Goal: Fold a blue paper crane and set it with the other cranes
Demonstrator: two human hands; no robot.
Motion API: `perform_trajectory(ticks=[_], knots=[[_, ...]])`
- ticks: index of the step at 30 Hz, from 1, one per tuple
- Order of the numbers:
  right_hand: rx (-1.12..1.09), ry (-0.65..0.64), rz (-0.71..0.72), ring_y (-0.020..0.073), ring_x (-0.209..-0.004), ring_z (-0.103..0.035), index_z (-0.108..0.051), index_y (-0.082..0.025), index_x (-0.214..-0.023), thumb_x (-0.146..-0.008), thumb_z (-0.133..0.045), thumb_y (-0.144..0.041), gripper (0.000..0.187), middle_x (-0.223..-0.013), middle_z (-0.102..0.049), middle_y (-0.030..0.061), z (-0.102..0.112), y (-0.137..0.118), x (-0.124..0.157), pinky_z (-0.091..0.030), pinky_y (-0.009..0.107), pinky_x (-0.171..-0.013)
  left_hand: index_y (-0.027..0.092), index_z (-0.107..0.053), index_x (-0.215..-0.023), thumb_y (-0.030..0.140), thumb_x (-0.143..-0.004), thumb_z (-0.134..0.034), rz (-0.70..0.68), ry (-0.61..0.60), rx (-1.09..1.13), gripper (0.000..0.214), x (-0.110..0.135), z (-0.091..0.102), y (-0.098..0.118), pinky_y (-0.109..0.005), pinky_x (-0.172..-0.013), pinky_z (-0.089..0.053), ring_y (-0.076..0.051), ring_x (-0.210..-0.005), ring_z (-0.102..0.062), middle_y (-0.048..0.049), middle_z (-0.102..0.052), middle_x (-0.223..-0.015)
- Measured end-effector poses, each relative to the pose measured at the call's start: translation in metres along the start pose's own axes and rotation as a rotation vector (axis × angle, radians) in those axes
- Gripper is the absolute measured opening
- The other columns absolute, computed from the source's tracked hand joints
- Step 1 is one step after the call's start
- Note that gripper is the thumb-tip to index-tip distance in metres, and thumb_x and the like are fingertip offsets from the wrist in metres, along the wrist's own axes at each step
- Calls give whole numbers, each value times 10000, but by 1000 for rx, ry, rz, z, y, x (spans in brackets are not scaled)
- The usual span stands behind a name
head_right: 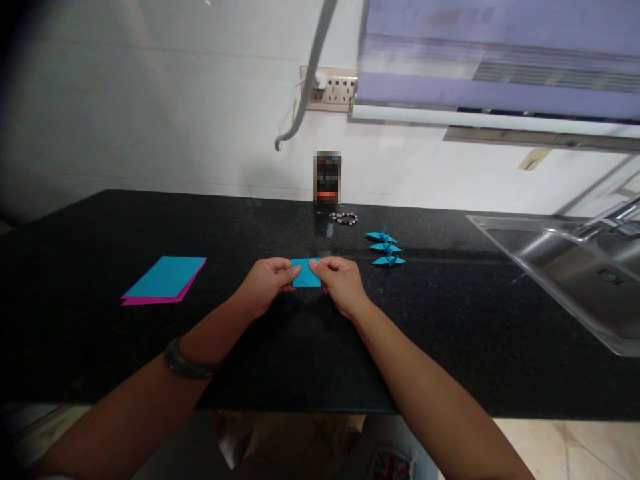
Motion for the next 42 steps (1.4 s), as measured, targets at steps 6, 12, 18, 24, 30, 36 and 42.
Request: perform_trajectory(ticks=[6, 12, 18, 24, 30, 36, 42], knots=[[61, -61, -20, 60, -417, -380, -551, -161, -663, -646, -642, -370, 229, -515, -483, -47, -8, -1, 2, -280, 201, -395, 130, -560, -583, 323, -669, -590, -165, 60, -250, 213, 2, 5, 15, -188, -424, -286, -67, -456, -397, 34, -475, -498], [15, -14, -5, 61, -406, -373, -546, -157, -594, -612, -670, -355, 234, -476, -464, -48, -1, 0, -1, -271, 206, -392, 130, -604, -705, 341, -703, -567, -80, -24, -103, 214, 3, -3, 11, -220, -545, -424, -104, -556, -530, 1, -575, -594], [-81, 27, -56, 58, -387, -359, -535, -161, -604, -591, -681, -382, 266, -480, -471, -50, 4, 6, -3, -252, 207, -373, 114, -601, -788, 446, -707, -562, 42, -13, 43, 344, 2, -5, 1, -257, -600, -472, -129, -612, -597, -47, -633, -681], [-90, -3, -51, 52, -375, -347, -523, -161, -593, -605, -677, -366, 257, -463, -445, -62, 1, 5, -2, -238, 203, -367, 105, -622, -787, 282, -666, -630, -25, 7, -19, 215, 2, 0, 5, -240, -621, -465, -111, -611, -577, -35, -637, -672], [-89, 12, -49, 53, -380, -354, -520, -163, -590, -601, -672, -376, 262, -467, -454, -61, 2, 5, -3, -242, 202, -371, 118, -615, -850, 340, -723, -562, -4, -30, 44, 262, 2, -5, 4, -280, -685, -486, -124, -669, -594, -43, -643, -742], [-59, -10, -62, 52, -383, -349, -532, -161, -601, -602, -669, -382, 259, -467, -456, -57, -1, 6, -2, -237, 199, -370, 119, -610, -808, 304, -710, -578, -45, 1, -44, 212, 1, 0, 5, -276, -671, -487, -131, -668, -588, -34, -629, -707], [-83, -7, -53, 48, -394, -362, -542, -155, -602, -614, -664, -351, 232, -479, -467, -54, -1, 4, -3, -251, 193, -377, 119, -604, -860, 289, -754, -524, -31, -58, -5, 216, 1, -6, 4, -289, -720, -481, -128, -705, -590, -40, -635, -751]])
Point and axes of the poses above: each hand's wrist, its own x-axis away from the middle knuckle, its own z-axis out of the back of the hand, y = z × x, the point moved 9 cm from there along -x, towards the middle knuckle
